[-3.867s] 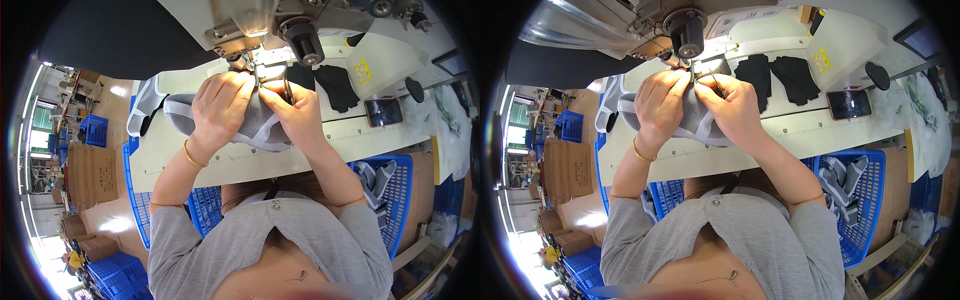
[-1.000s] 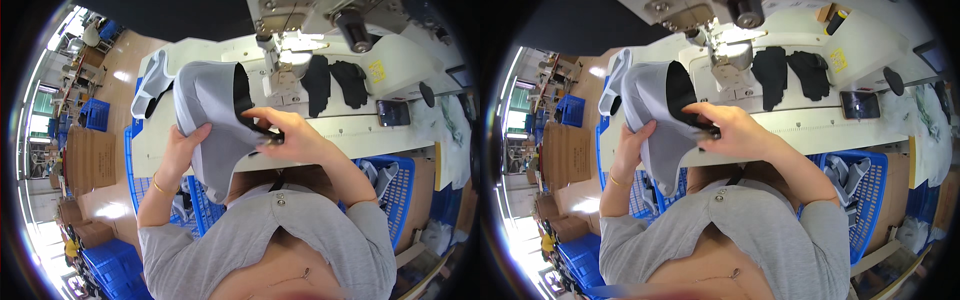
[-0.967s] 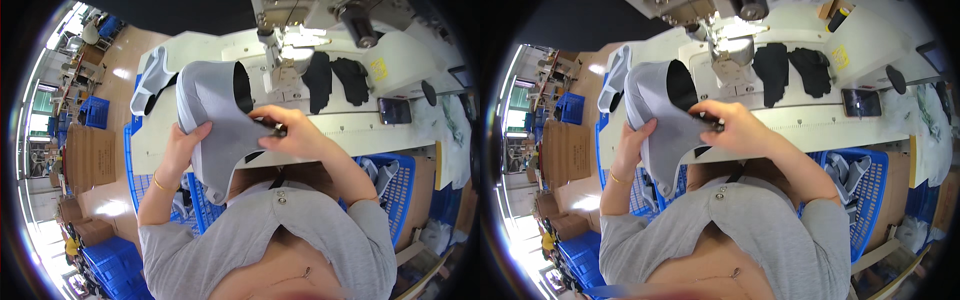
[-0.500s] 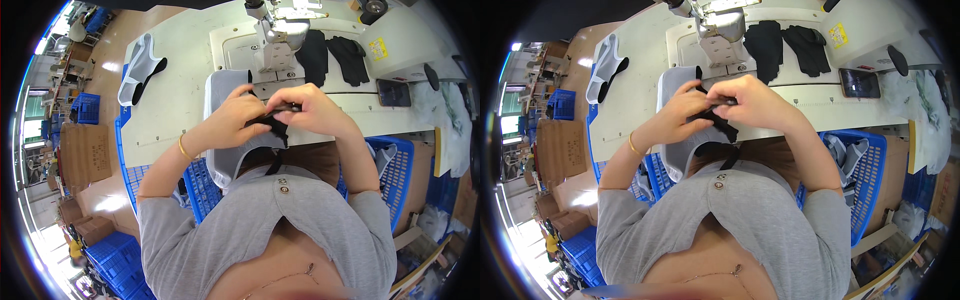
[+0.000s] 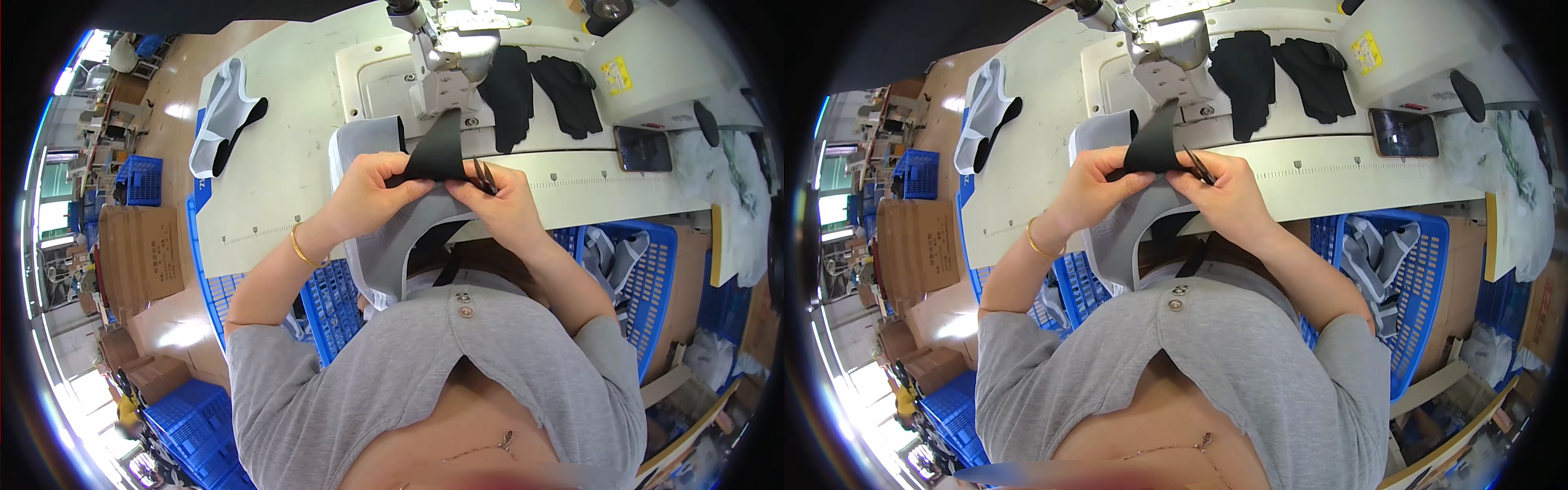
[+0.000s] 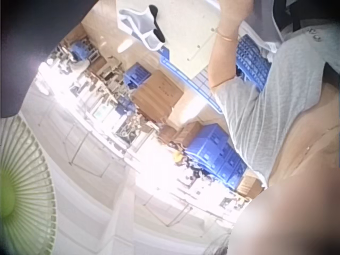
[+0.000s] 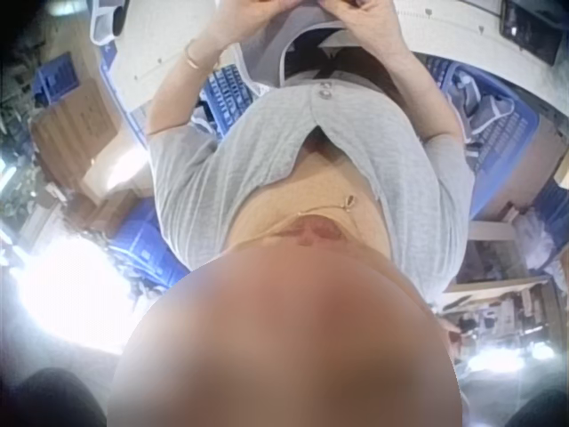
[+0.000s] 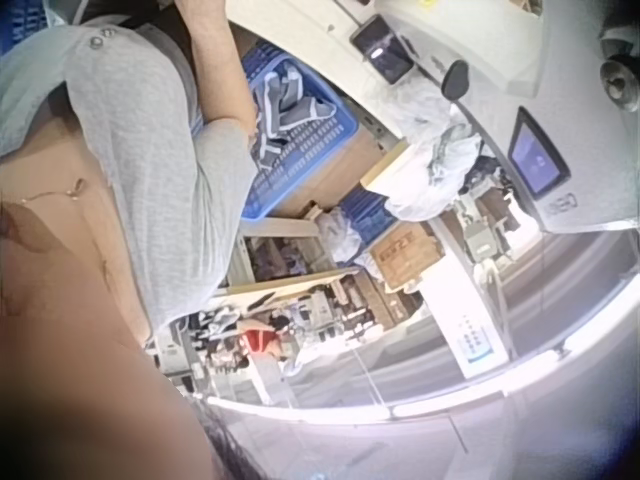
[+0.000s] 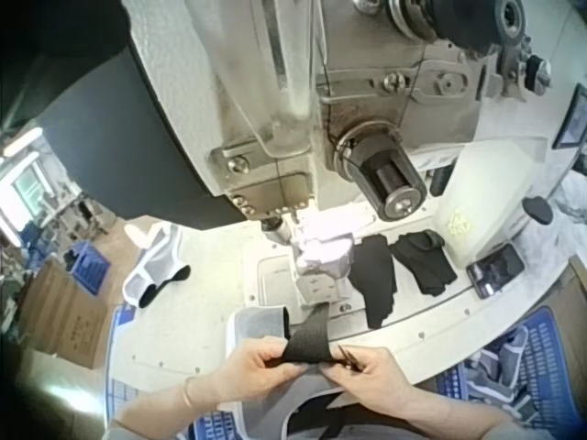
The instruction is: Sewing and trimming shoe upper components using an industrial sewing machine.
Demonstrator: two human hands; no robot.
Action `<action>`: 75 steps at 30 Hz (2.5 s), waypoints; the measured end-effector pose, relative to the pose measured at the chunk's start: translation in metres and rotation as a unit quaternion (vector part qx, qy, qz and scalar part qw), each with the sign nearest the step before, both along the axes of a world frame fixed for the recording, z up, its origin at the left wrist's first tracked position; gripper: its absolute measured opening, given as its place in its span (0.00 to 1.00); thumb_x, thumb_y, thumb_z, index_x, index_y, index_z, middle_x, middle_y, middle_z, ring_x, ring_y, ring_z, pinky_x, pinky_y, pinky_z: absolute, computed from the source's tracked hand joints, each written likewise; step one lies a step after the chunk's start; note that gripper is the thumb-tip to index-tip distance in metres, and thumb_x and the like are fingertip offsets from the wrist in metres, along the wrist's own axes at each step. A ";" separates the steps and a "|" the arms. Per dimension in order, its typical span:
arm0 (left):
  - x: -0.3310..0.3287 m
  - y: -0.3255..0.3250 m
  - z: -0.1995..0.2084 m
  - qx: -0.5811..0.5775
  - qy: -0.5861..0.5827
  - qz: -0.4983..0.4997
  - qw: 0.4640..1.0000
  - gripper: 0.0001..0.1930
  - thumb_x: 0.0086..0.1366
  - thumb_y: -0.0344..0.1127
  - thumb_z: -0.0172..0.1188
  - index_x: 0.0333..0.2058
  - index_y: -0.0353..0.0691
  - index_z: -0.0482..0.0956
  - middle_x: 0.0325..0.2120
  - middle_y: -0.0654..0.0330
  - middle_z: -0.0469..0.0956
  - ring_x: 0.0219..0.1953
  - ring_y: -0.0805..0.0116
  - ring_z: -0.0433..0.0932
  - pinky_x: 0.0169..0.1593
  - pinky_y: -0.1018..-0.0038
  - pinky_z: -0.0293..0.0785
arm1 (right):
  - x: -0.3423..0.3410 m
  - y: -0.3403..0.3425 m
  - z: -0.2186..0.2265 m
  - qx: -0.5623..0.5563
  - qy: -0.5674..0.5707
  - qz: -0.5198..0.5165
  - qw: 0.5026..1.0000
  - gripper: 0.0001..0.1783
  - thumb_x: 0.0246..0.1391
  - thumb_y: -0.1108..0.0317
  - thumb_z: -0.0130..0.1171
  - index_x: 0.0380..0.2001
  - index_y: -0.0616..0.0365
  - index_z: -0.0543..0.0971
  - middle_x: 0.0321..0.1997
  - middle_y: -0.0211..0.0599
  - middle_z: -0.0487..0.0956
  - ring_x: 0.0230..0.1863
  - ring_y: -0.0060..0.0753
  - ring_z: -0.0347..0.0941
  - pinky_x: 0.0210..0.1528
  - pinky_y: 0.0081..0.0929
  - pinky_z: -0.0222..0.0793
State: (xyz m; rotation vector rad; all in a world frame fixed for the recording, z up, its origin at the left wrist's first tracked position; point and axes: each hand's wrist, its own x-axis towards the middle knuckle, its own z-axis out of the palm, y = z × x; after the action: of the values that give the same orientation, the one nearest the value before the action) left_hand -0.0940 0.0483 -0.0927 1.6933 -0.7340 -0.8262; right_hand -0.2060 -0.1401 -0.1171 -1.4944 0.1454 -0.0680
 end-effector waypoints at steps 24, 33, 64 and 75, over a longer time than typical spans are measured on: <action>0.020 -0.012 0.046 0.036 -0.235 -0.178 0.955 0.04 0.57 0.28 0.65 0.30 0.36 0.80 0.27 0.61 0.79 0.30 0.66 0.74 0.40 0.72 0.69 | 0.006 -0.017 0.028 -0.239 -0.059 0.155 0.957 0.08 0.58 0.68 0.60 0.33 0.62 0.79 0.26 0.43 0.80 0.28 0.42 0.78 0.32 0.30 0.70; 0.027 -0.011 0.044 0.031 -0.272 -0.239 0.931 0.04 0.59 0.30 0.64 0.30 0.37 0.81 0.24 0.60 0.77 0.31 0.63 0.72 0.42 0.70 0.67 | 0.006 -0.017 0.029 -0.315 -0.155 0.138 0.926 0.08 0.55 0.68 0.63 0.31 0.62 0.79 0.25 0.42 0.80 0.27 0.41 0.77 0.31 0.32 0.70; 0.028 0.001 0.051 0.050 -0.348 -0.210 0.912 0.08 0.53 0.33 0.71 0.30 0.42 0.80 0.31 0.67 0.76 0.41 0.68 0.73 0.63 0.62 0.54 | 0.005 -0.023 0.032 -0.321 -0.174 0.155 0.918 0.06 0.50 0.70 0.65 0.31 0.60 0.80 0.24 0.41 0.79 0.26 0.43 0.76 0.30 0.34 0.70; 0.021 0.010 0.028 0.023 -0.253 -0.167 0.953 0.07 0.54 0.30 0.69 0.30 0.42 0.79 0.31 0.66 0.77 0.36 0.70 0.73 0.61 0.65 0.56 | -0.003 -0.024 0.028 -0.323 -0.171 0.155 0.918 0.07 0.48 0.71 0.66 0.31 0.60 0.80 0.26 0.42 0.80 0.29 0.45 0.77 0.32 0.35 0.71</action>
State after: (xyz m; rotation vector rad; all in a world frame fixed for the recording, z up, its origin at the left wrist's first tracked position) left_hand -0.0733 0.0587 -0.0644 1.8723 -1.3923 -0.6357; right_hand -0.2086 -0.1643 -0.0887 -2.1188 -0.4409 -0.1292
